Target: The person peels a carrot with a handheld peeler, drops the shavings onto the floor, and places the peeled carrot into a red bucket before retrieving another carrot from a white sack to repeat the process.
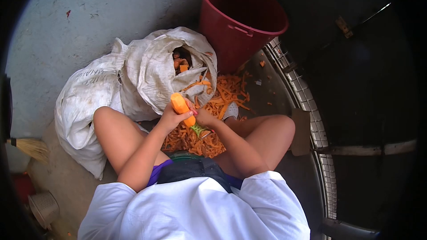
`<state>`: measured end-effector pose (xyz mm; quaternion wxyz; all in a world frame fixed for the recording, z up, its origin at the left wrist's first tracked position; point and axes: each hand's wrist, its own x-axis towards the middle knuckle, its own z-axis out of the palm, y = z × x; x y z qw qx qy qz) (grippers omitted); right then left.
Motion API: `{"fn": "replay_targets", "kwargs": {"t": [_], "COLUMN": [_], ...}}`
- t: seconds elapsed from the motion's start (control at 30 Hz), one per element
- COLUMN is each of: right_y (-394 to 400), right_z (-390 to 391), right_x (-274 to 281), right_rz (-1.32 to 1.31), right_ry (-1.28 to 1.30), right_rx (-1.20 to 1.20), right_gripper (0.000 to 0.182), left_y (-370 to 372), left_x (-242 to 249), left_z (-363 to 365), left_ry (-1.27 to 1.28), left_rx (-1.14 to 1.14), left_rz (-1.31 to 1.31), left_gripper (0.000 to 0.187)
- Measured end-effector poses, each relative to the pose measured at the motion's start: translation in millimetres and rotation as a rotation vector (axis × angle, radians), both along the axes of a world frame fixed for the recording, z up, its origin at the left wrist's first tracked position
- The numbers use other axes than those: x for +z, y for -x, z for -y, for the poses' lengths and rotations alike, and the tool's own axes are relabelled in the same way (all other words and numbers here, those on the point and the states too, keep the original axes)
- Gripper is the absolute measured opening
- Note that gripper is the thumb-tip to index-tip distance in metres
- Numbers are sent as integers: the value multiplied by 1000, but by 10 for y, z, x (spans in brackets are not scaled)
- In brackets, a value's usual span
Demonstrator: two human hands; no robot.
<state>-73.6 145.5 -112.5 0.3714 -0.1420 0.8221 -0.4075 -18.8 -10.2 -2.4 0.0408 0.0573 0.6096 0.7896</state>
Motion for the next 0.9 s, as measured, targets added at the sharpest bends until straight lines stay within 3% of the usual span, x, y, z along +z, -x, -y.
{"fn": "replay_targets", "kwargs": {"t": [0.1,0.2,0.33,0.57,0.67,0.83,0.9], "right_y": [-106,-221,-155,-93,-92,-106,-87], "right_z": [199,335,376,360,366,305,318], "right_x": [-108,338,468,705,534,216,-38], "right_rz": [173,386,468,349,356,274,267], "right_ry": [452,663,649,591,738,470,456], "right_rx": [17,-17,-100,-116,-145,-144,-171], "right_gripper": [38,41,42,39,38,45,47], "left_y": [-30,-37,-26,-10,31,90,97], "left_x": [73,76,38,105,19,-6,20], "left_z": [-36,17,82,118,125,184,190], "left_ry": [-216,-268,-281,-441,-502,-730,-740], "left_rx": [69,75,59,97,130,128,183], "left_rz": [-27,-16,13,4,14,129,150], "left_gripper": [15,14,13,20,31,45,43]}}
